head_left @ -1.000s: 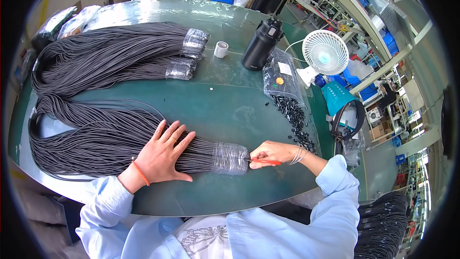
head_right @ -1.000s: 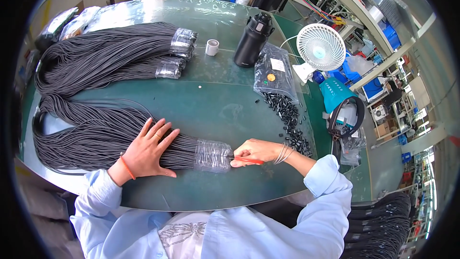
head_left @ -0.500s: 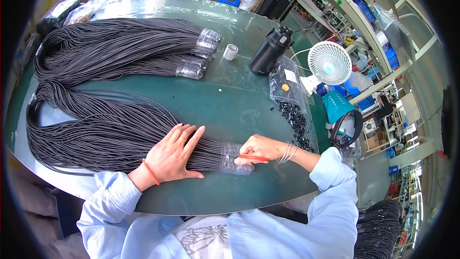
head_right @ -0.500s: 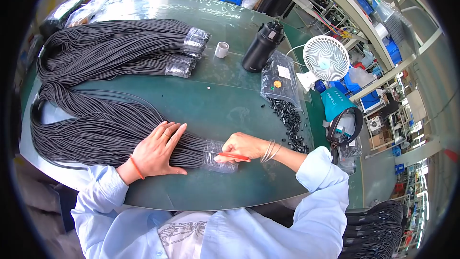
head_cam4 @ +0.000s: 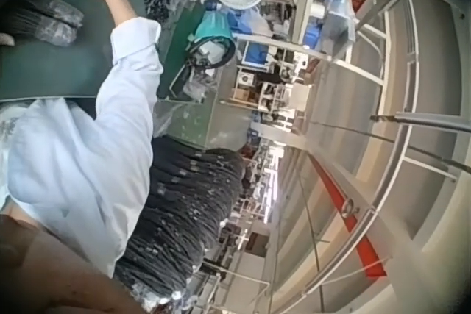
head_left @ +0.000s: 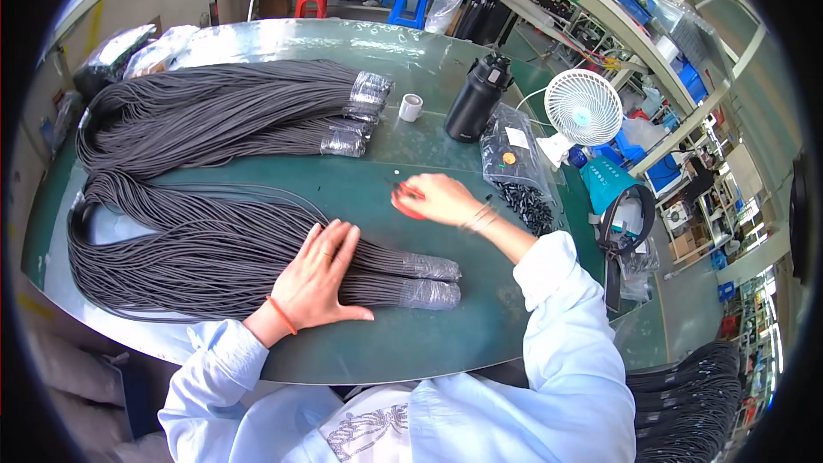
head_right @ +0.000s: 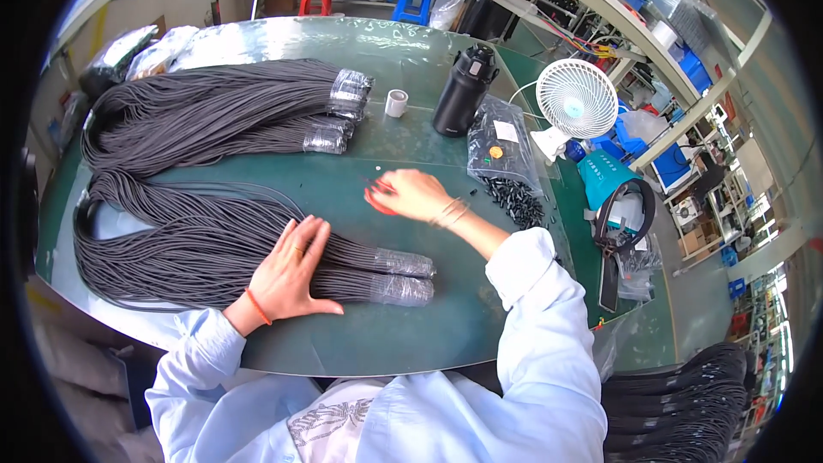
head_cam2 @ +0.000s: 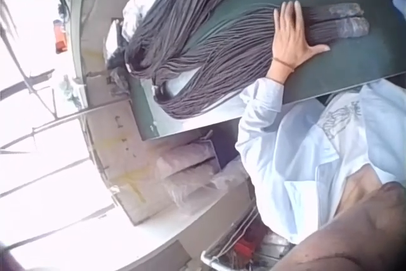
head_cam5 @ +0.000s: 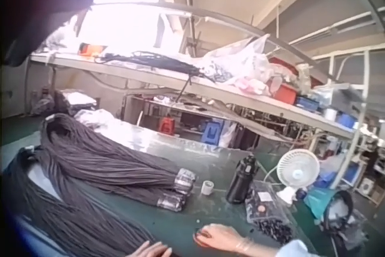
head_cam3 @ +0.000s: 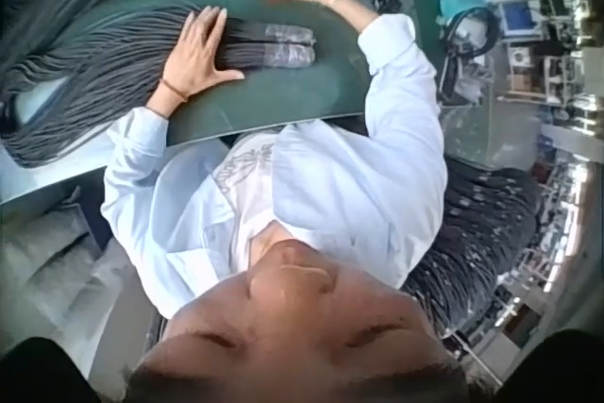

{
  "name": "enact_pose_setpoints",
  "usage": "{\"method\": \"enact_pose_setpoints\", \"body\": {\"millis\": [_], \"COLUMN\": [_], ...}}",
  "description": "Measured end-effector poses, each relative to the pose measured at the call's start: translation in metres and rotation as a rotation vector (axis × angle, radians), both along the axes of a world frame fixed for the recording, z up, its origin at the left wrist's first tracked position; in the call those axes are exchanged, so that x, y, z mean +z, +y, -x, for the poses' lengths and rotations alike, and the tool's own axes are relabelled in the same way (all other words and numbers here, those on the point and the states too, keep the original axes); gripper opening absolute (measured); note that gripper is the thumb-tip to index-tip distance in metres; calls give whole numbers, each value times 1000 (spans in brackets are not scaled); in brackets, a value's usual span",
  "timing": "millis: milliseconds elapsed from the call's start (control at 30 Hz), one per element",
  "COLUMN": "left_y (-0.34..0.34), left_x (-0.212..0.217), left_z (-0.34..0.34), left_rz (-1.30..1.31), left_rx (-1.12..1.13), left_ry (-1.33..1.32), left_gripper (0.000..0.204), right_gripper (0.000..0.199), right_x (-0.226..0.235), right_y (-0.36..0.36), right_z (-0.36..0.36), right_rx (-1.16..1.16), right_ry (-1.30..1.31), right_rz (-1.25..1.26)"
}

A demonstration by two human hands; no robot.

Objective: Assembling, organizing, and tagging bundles of wire harnesses at a factory workstation.

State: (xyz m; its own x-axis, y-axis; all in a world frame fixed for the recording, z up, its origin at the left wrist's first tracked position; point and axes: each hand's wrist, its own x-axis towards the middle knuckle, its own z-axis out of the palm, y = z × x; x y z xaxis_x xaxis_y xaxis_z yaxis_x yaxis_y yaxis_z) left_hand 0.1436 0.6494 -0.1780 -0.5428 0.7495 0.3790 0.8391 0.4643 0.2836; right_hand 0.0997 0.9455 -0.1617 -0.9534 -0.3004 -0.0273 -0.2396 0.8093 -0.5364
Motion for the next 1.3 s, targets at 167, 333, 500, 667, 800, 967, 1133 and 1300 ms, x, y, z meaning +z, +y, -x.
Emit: {"method": "enact_pose_setpoints", "body": {"millis": [167, 333, 500, 667, 800, 967, 1133, 1300], "left_y": [4, 6, 46, 80, 92, 93, 86, 88], "left_x": [5, 5, 7, 3, 11, 27, 33, 1], "left_z": [-5, -5, -2, 49, 63, 50, 61, 85], "left_rz": [203, 224, 112, 322, 500, 487, 304, 244], "left_rx": [-117, -89, -167, -189, -237, -235, -160, -89], "left_ry": [182, 118, 158, -410, -458, -285, -151, 8], "left_gripper": [108, 99, 89, 80, 73, 67, 63, 62], "right_gripper": [39, 34, 30, 20, 15, 12, 14, 18], "right_x": [-37, 19, -13, -40, -34, -29, -42, -21], "right_y": [19, -5, -2, 25, 34, 55, 82, 74], "right_z": [-21, -100, -114, -82, -86, -104, -136, -164], "right_rx": [100, 127, 168, 5, -135, -178, -75, 39], "right_ry": [640, 517, 491, 418, 99, 5, -66, -300], "right_rz": [-327, -166, -226, 41, 250, 276, 122, 270]}}
